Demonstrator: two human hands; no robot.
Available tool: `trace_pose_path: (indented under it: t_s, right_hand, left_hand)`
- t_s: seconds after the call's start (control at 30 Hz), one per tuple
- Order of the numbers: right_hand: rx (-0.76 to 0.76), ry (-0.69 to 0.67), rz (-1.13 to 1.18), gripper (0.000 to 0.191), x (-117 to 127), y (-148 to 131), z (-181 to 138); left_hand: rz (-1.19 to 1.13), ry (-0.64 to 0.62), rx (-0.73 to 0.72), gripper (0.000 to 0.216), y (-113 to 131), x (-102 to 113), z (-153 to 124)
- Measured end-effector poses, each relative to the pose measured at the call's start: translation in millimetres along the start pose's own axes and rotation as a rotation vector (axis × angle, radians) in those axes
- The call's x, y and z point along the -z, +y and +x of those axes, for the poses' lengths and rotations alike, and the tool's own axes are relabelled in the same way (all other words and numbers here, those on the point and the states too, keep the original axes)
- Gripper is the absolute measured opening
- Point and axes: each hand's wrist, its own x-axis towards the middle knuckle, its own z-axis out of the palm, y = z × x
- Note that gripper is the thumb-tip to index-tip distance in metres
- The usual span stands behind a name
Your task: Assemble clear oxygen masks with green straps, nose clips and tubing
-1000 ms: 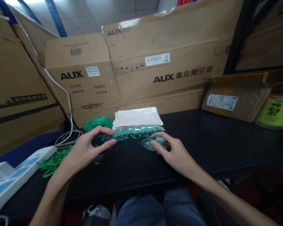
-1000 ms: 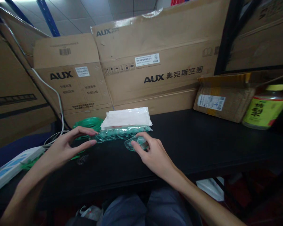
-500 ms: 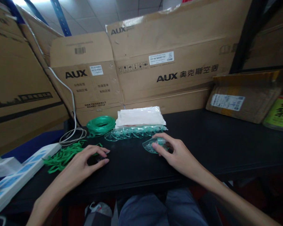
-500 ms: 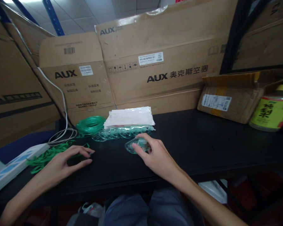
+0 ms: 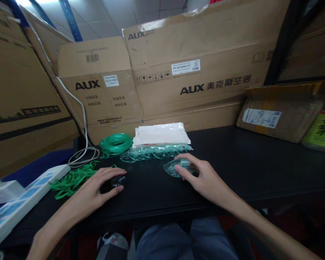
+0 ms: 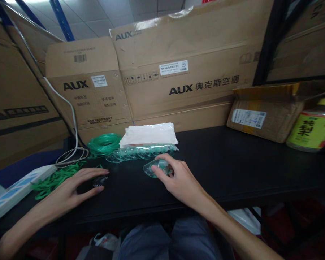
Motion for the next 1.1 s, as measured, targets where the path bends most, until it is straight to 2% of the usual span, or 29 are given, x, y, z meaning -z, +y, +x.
trace_pose_path:
  t_s: [0.17, 0.3, 0.4, 0.5, 0.63, 0.73, 0.97, 1.1]
  right_hand:
    - [0.02, 0.028, 0.026, 0.035, 1, 1, -1]
    - [0.05, 0.056, 0.074, 0.036, 1, 2, 0]
    - [0.082, 0.059, 0.18, 0.035, 3, 2, 6]
    - [0.155, 0.042, 0.243, 0.034, 14, -2, 21]
    - [0.275, 0.002, 0.246, 0.033, 38, -9, 48]
    - [0.26, -0.023, 0.257, 0.032, 50, -6, 65]
    - [0.012, -0.063, 0.588, 0.034, 43, 13, 73]
    - [-0.125, -0.087, 0.726, 0.032, 46, 17, 74]
  left_hand:
    - [-0.056, 0.067, -0.018, 0.043, 32, 1, 14]
    - [-0.155, 0.077, -0.039, 0.04, 73, -2, 45]
    - [-0.246, -0.001, -0.119, 0.041, 98, -8, 78]
    - [-0.378, -0.073, -0.153, 0.052, 113, -12, 110]
    - [-0.622, -0.107, -0.116, 0.054, 121, -17, 144]
    - [-0.822, -0.092, -0.061, 0.047, 124, -23, 158]
    - [-0.888, 0.01, -0.026, 0.041, 120, -54, 170]
    - [-0.847, 0.053, -0.065, 0.037, 117, -57, 169]
